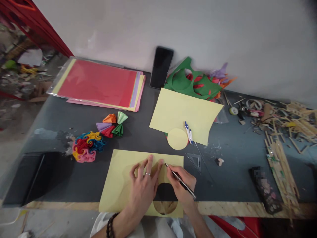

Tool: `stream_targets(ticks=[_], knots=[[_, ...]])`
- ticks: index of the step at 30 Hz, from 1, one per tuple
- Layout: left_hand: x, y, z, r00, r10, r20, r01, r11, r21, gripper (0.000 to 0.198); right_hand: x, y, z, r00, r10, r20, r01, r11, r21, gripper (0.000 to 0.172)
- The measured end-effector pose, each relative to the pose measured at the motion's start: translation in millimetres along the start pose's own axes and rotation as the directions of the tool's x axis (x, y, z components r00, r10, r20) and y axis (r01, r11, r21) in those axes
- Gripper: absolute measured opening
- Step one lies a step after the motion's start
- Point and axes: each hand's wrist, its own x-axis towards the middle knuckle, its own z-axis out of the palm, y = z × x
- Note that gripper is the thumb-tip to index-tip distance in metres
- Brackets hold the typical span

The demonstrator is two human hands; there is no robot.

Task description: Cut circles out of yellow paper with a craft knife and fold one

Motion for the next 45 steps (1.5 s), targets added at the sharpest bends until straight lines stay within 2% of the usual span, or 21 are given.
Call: stream_targets(ticks=[11,15,19,25,31,34,37,41,43,45], knots=[[-1,-1,1.0,1.0,0.008,-0.002,-0.008,1.0,0.01,0.071,-6,-4,2,0.998,-0.013,-0.055,0.013,1.0,0.007,0.009],[-2,-1,-0.2,0.999,0.027,0.022,-0.027,0.999,0.017,0.08,-10,-3,5,0.996,-0.045,-0.074,0.043,0.999,-0.029,0.012],[-2,1,-2.4,1.0,0.022,0.015,-0.022,1.0,0.014,0.076,-14,0,7,0.996,-0.058,-0.067,0.053,0.995,-0.085,0.014],[0,3,-0.7,1.0,0.01,-0.011,-0.01,1.0,0.003,0.07,-16,3,7,0.979,-0.2,-0.042,0.187,0.959,-0.211,0.018],[-1,2,-0.2,1.0,0.012,-0.004,-0.012,1.0,-0.007,0.067,-15,1,7,0.938,-0.343,-0.053,0.312,0.899,-0.308,0.026],[-2,2,1.4,1.0,0.014,-0.006,-0.014,1.0,-0.007,0.071,-15,-1,8,0.916,-0.4,-0.032,0.37,0.873,-0.319,0.026],[-3,2,4.6,1.0,0.015,-0.02,-0.015,1.0,-0.01,0.073,-15,-4,8,0.886,-0.461,-0.059,0.421,0.85,-0.318,0.026],[-8,-3,4.6,0.999,0.018,-0.035,-0.018,1.0,-0.01,0.065,-12,-7,2,0.884,-0.444,-0.15,0.398,0.88,-0.258,0.018],[-12,-8,1.0,0.999,0.043,-0.023,-0.043,0.999,-0.003,0.064,-10,-6,-2,0.893,-0.412,-0.181,0.36,0.896,-0.259,0.03],[-18,-13,-4.3,0.998,0.069,-0.001,-0.069,0.997,0.017,0.066,-9,-4,-4,0.914,-0.371,-0.166,0.302,0.894,-0.331,0.041]])
